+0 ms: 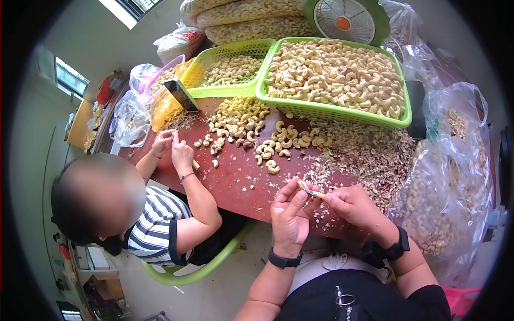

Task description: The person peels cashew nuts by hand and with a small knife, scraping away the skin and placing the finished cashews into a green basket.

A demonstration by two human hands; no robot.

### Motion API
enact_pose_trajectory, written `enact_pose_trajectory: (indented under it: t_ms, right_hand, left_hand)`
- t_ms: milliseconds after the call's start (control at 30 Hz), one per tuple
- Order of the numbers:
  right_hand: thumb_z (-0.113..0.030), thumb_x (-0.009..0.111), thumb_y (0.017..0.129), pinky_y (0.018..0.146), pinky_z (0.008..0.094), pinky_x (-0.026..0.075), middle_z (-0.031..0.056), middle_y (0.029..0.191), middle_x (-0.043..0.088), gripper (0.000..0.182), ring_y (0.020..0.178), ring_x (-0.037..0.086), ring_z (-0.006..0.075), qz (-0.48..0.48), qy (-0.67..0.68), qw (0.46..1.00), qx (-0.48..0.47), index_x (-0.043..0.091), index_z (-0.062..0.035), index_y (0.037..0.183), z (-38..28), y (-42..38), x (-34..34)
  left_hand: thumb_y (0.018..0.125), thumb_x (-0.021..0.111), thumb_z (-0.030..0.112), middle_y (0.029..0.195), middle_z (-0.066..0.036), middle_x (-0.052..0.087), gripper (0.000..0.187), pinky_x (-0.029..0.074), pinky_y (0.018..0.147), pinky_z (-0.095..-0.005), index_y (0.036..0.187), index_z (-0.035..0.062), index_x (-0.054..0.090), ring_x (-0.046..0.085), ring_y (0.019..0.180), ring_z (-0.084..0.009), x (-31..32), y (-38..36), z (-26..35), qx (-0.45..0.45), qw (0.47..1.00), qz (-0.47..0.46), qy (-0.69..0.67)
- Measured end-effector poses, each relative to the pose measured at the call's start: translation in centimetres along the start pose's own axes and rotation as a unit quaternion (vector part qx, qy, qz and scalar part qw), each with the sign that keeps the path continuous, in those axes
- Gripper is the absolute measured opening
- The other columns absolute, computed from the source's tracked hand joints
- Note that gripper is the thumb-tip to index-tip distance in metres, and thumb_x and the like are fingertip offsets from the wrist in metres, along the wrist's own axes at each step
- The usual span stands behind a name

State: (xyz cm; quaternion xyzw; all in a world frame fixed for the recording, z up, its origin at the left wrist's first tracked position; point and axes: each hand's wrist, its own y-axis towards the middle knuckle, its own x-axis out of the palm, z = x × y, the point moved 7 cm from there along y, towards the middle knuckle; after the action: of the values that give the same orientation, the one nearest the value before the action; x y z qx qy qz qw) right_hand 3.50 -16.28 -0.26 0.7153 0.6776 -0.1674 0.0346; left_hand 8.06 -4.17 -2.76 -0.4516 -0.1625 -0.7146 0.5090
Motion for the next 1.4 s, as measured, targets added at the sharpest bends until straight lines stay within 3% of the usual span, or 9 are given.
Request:
enact_pose_trajectory:
  t_ms: [367, 667, 733, 967, 1033, 1400]
  right_hand:
    - [-0.032, 0.051, 0.083, 0.045, 0.0286, 0.039, 0.0097, 0.052, 0.054, 0.036, 0.047, 0.05, 0.0133, 0.001, 0.012, 1.0, 0.008, 0.061, 0.0004, 0.07, 0.3, 0.2, 0.0]
    - [-0.033, 0.051, 0.083, 0.046, 0.0287, 0.039, 0.0098, 0.052, 0.054, 0.036, 0.047, 0.05, 0.0138, -0.003, -0.01, 1.0, 0.007, 0.061, 0.0002, 0.072, 0.6, 0.2, 0.3]
    - [-0.03, 0.049, 0.085, 0.044, 0.0242, 0.036, 0.0019, 0.05, 0.05, 0.039, 0.047, 0.045, 0.0075, -0.004, -0.018, 1.0, -0.005, 0.055, 0.0001, 0.06, 0.5, 0.2, 0.3]
    - [-0.032, 0.049, 0.085, 0.043, 0.0243, 0.035, 0.0015, 0.048, 0.047, 0.042, 0.046, 0.043, 0.0071, -0.002, -0.007, 1.0, -0.002, 0.054, -0.0004, 0.058, 0.3, 0.1, 0.3]
    - [-0.035, 0.051, 0.083, 0.045, 0.0279, 0.038, 0.0084, 0.051, 0.054, 0.038, 0.047, 0.049, 0.0112, -0.018, 0.005, 1.0, 0.017, 0.061, -0.0007, 0.071, 0.5, 0.1, 0.3]
    - [-0.036, 0.049, 0.084, 0.044, 0.0279, 0.039, 0.0079, 0.05, 0.053, 0.039, 0.046, 0.049, 0.0121, -0.002, 0.012, 1.0, 0.007, 0.061, -0.001, 0.071, 0.8, 0.1, 0.2]
  left_hand:
    - [0.08, 0.05, -0.003, 0.096, -0.013, 0.056, 0.024, 0.053, 0.076, -0.0363, 0.104, -0.001, 0.049, 0.057, 0.091, -0.0244, -0.1, -0.5, -0.3, 0.031, 0.999, 0.002, 0.02]
    - [0.08, 0.051, -0.002, 0.095, -0.014, 0.058, 0.027, 0.053, 0.073, -0.0338, 0.106, 0.0028, 0.051, 0.058, 0.088, -0.0225, 0.0, -0.1, -0.1, 0.005, 1.0, -0.003, 0.004]
    - [0.08, 0.051, -0.002, 0.094, -0.015, 0.058, 0.027, 0.053, 0.073, -0.0338, 0.106, 0.0026, 0.051, 0.058, 0.088, -0.0224, 0.0, -0.1, 0.0, 0.008, 1.0, -0.006, 0.007]
    - [0.079, 0.051, -0.003, 0.094, -0.016, 0.058, 0.026, 0.052, 0.075, -0.0359, 0.105, 0.0009, 0.051, 0.058, 0.087, -0.0231, 0.0, -0.2, 0.1, 0.017, 1.0, -0.022, 0.005]
    - [0.078, 0.05, -0.004, 0.093, -0.015, 0.059, 0.027, 0.053, 0.073, -0.0351, 0.105, 0.0003, 0.051, 0.059, 0.087, -0.0234, 0.1, -0.3, 0.1, 0.021, 1.0, -0.016, 0.012]
    - [0.078, 0.051, -0.004, 0.095, -0.013, 0.057, 0.027, 0.051, 0.077, -0.0342, 0.105, -0.0013, 0.05, 0.058, 0.089, -0.023, 0.1, -0.5, -0.4, 0.032, 0.999, -0.027, 0.008]
